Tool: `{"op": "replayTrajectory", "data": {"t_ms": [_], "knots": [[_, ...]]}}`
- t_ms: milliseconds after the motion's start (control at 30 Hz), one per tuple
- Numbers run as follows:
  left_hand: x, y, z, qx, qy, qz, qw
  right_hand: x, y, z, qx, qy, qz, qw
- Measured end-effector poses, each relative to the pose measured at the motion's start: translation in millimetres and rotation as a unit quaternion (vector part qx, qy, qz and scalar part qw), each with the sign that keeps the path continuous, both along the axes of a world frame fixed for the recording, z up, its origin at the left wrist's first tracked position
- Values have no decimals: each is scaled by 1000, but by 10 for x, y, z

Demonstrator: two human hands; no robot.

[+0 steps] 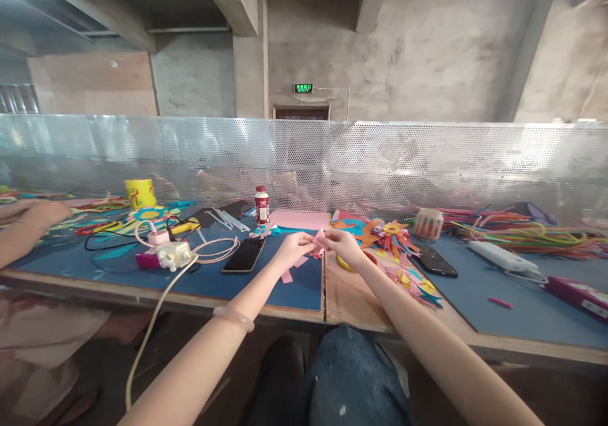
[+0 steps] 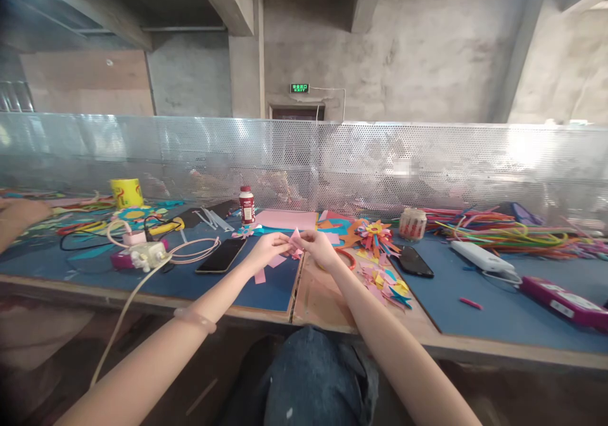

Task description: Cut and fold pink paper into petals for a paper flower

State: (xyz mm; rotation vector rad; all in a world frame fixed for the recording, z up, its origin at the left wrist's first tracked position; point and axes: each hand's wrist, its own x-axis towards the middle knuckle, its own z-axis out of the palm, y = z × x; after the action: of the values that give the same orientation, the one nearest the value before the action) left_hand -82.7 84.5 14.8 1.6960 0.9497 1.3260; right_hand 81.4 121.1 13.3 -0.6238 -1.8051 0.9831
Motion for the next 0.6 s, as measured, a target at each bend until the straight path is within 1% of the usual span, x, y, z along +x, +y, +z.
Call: {"op": "replayTrajectory", "data": {"t_ms": [367,600], "knots": [[14,-45,35,1,6,4,1000,-6,25,-10,0,-6,-3,1000],[9,-27,16,-2,5,2,1000,-12,27,-17,14,-18,3,1000]]}}
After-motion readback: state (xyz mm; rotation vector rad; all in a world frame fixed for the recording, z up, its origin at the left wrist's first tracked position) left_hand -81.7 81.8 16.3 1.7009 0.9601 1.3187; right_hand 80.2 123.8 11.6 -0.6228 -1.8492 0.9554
